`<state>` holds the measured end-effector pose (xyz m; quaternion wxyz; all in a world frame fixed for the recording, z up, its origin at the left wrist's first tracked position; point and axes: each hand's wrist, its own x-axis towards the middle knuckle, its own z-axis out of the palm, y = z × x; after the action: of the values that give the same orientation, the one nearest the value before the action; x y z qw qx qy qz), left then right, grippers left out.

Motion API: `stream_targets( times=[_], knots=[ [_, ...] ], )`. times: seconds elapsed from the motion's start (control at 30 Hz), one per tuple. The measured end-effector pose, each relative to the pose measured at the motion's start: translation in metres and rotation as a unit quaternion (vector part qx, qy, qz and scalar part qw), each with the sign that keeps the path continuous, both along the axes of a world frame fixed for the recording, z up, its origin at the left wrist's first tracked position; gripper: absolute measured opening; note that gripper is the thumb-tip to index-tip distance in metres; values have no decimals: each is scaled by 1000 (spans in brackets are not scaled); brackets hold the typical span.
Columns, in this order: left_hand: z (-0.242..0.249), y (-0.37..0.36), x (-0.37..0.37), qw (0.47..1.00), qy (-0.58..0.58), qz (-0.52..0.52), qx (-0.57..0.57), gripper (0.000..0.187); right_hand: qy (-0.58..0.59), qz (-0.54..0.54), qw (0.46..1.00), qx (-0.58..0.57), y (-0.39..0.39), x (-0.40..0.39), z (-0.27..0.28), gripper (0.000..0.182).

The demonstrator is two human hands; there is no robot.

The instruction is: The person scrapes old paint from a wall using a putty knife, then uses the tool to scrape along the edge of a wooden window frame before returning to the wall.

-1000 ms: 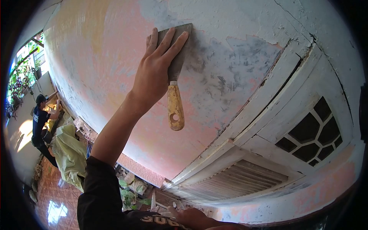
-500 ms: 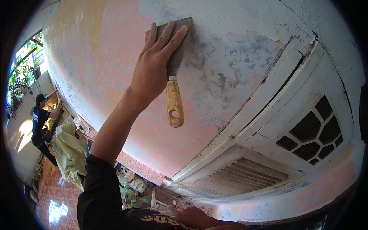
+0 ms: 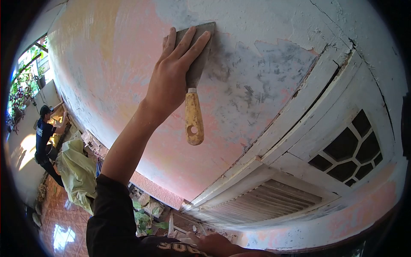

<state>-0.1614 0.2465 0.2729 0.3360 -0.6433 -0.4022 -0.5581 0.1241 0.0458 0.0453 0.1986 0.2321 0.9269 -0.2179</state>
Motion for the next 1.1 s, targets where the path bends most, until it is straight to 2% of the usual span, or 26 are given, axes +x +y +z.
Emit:
stream_targets(
  times=[1.1],
  knots=[
    [0,2,4,1000,3,16,-1,74,-4,16,1000,22,-2,0,-1,59]
  ],
)
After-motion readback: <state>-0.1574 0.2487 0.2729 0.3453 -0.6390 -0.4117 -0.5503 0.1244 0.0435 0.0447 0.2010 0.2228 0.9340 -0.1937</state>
